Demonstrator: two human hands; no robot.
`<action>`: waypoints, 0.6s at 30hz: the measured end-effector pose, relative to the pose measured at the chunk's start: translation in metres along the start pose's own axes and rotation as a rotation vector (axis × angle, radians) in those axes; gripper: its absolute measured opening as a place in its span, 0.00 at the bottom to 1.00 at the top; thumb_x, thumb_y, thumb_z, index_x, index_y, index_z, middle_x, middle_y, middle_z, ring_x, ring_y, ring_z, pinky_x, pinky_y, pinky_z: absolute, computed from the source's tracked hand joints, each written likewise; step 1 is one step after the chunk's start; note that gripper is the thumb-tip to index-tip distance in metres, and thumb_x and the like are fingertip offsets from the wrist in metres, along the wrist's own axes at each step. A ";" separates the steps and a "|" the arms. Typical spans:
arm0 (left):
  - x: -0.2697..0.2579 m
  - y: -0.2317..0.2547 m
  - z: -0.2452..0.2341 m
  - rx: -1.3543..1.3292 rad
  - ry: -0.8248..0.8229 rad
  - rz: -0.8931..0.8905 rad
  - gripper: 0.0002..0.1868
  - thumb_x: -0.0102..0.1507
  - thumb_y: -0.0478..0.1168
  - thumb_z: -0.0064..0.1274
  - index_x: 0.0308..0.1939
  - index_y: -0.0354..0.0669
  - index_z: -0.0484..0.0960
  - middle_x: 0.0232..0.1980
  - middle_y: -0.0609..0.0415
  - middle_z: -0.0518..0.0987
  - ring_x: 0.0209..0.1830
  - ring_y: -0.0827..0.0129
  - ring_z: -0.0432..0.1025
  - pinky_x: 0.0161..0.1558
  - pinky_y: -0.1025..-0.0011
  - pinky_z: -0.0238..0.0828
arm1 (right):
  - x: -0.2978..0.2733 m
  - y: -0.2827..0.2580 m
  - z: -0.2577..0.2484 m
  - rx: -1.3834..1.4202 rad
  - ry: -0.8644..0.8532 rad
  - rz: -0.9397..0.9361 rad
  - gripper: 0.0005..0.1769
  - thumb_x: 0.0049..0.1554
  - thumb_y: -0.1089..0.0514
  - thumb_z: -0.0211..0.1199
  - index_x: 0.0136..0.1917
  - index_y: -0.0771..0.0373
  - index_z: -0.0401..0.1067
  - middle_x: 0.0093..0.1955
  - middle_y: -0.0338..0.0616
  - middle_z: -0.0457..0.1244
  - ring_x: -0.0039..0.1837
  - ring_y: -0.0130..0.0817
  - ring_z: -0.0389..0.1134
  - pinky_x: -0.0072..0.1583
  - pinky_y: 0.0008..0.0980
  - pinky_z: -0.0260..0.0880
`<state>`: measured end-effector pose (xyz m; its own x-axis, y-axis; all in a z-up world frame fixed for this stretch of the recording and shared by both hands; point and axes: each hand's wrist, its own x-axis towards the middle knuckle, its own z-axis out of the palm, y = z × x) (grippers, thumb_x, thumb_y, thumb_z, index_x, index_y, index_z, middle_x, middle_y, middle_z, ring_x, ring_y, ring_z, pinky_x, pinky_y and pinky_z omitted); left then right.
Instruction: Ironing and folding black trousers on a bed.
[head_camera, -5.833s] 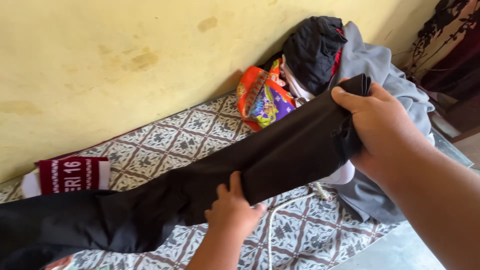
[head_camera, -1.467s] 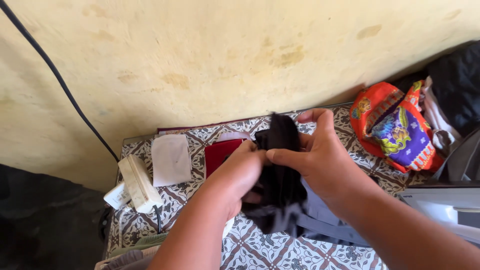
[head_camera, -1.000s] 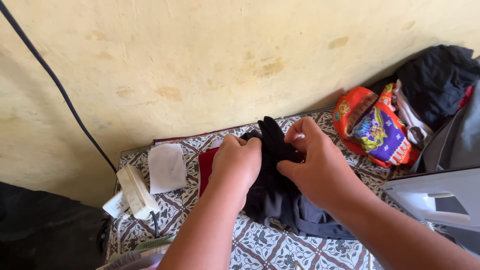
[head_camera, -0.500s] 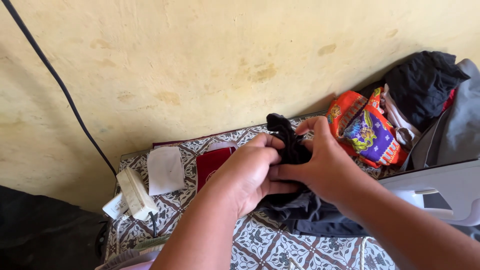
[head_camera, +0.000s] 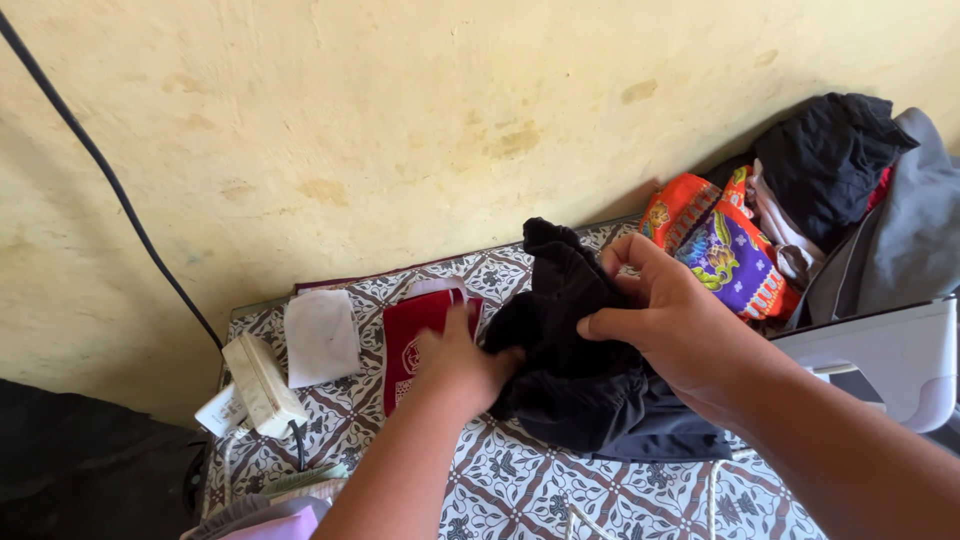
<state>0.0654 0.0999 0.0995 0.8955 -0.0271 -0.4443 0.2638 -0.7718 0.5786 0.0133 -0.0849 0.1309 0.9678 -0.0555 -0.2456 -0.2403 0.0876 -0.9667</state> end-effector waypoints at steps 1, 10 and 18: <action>0.003 -0.007 0.007 -0.002 -0.077 -0.049 0.44 0.61 0.49 0.65 0.75 0.62 0.55 0.70 0.39 0.63 0.66 0.44 0.69 0.65 0.53 0.70 | -0.002 -0.002 0.001 0.034 0.016 0.009 0.21 0.47 0.75 0.62 0.50 0.61 0.60 0.44 0.48 0.68 0.44 0.33 0.70 0.44 0.33 0.71; 0.036 -0.053 0.059 -0.701 -0.270 -0.287 0.23 0.66 0.41 0.52 0.65 0.44 0.68 0.51 0.41 0.81 0.44 0.54 0.80 0.53 0.50 0.81 | -0.005 0.011 -0.013 0.099 0.009 -0.002 0.21 0.47 0.74 0.62 0.51 0.61 0.61 0.43 0.48 0.67 0.45 0.33 0.69 0.46 0.33 0.71; 0.021 0.013 -0.018 -1.131 -0.109 -0.122 0.09 0.69 0.40 0.35 0.52 0.45 0.67 0.30 0.56 0.71 0.27 0.62 0.74 0.43 0.49 0.80 | -0.008 0.009 -0.004 -0.106 0.072 0.065 0.24 0.44 0.75 0.61 0.51 0.59 0.59 0.43 0.45 0.68 0.43 0.28 0.67 0.43 0.32 0.67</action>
<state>0.0945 0.1008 0.1102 0.8202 -0.0892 -0.5650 0.5683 0.2400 0.7871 0.0036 -0.0877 0.1241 0.9428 -0.1251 -0.3091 -0.3130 -0.0124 -0.9497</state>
